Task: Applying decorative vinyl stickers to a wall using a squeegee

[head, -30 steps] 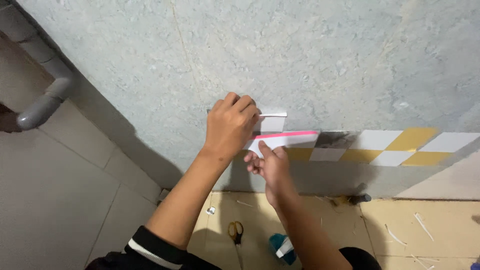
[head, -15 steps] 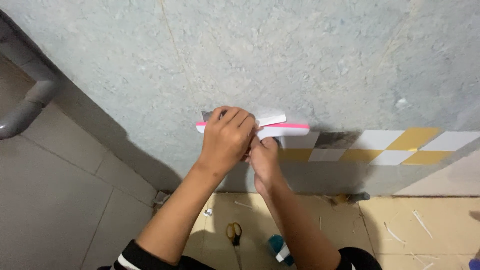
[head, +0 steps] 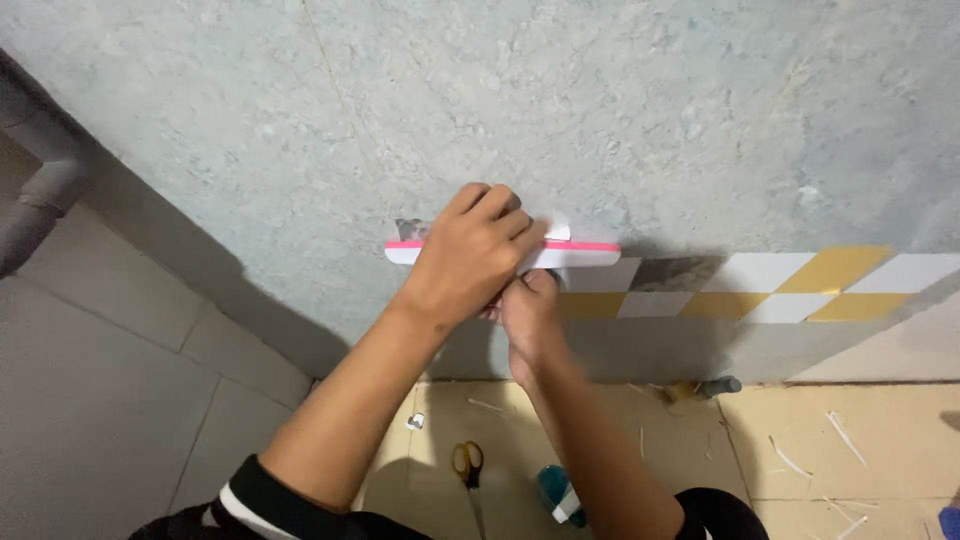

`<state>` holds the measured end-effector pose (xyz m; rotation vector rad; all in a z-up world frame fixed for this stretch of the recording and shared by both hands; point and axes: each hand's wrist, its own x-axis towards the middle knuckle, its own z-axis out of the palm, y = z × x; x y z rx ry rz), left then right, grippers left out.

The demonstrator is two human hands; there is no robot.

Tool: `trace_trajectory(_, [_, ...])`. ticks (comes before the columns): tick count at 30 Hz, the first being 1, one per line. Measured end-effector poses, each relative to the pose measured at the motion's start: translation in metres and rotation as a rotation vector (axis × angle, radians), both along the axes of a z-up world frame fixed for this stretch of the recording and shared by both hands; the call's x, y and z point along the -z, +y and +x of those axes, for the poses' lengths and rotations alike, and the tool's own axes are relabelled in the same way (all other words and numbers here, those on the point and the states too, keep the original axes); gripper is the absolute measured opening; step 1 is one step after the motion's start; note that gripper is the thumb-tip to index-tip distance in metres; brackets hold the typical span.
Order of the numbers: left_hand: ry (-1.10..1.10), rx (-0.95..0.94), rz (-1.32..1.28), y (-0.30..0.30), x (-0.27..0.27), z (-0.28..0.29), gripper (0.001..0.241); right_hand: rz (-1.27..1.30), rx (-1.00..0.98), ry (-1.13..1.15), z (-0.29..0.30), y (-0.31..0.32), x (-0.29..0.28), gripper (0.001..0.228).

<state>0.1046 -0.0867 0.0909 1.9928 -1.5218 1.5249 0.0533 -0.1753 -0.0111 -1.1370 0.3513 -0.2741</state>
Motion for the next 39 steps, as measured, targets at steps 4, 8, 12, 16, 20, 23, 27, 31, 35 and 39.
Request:
trace_trajectory(4, [-0.049,0.040,0.184,0.003,-0.004,0.003,0.015,-0.027,-0.019,0.005,0.000,-0.001,0.000,0.028])
trace_trajectory(8, [-0.167,0.087,0.244,0.001,-0.001,0.007,0.020,-0.031,-0.014,0.010,-0.008,0.003,-0.008,0.030])
trace_trajectory(12, [-0.214,0.097,0.279,0.003,-0.003,0.006,0.020,-0.017,0.003,0.021,-0.016,0.000,-0.009,0.028])
trace_trajectory(16, [-0.236,0.090,0.320,0.008,-0.012,0.004,0.022,0.006,0.015,0.014,-0.013,-0.001,-0.011,0.027])
trace_trajectory(20, [-0.282,0.055,0.319,0.006,-0.022,0.004,0.020,0.026,0.022,0.002,-0.006,0.004,-0.013,0.025])
trace_trajectory(23, [-0.243,-0.001,0.343,0.010,-0.024,0.016,0.012,0.038,0.032,-0.014,0.000,0.004,-0.016,0.024])
trace_trajectory(27, [-0.173,-0.102,0.272,0.031,-0.026,-0.002,0.004,0.069,0.025,0.020,0.003,0.005,-0.022,0.022])
trace_trajectory(31, [0.024,-0.184,0.133,0.069,-0.010,-0.028,0.021,0.117,0.043,0.074,-0.003,0.013,-0.050,0.018])
trace_trajectory(35, [0.446,-0.266,-0.175,0.123,0.055,-0.103,0.036,0.183,-0.034,-0.015,-0.012,0.011,-0.061,0.033])
trace_trajectory(39, [0.549,-0.189,-0.194,0.194,0.202,-0.175,0.013,0.187,-0.012,-0.021,-0.011,0.012,-0.059,0.028])
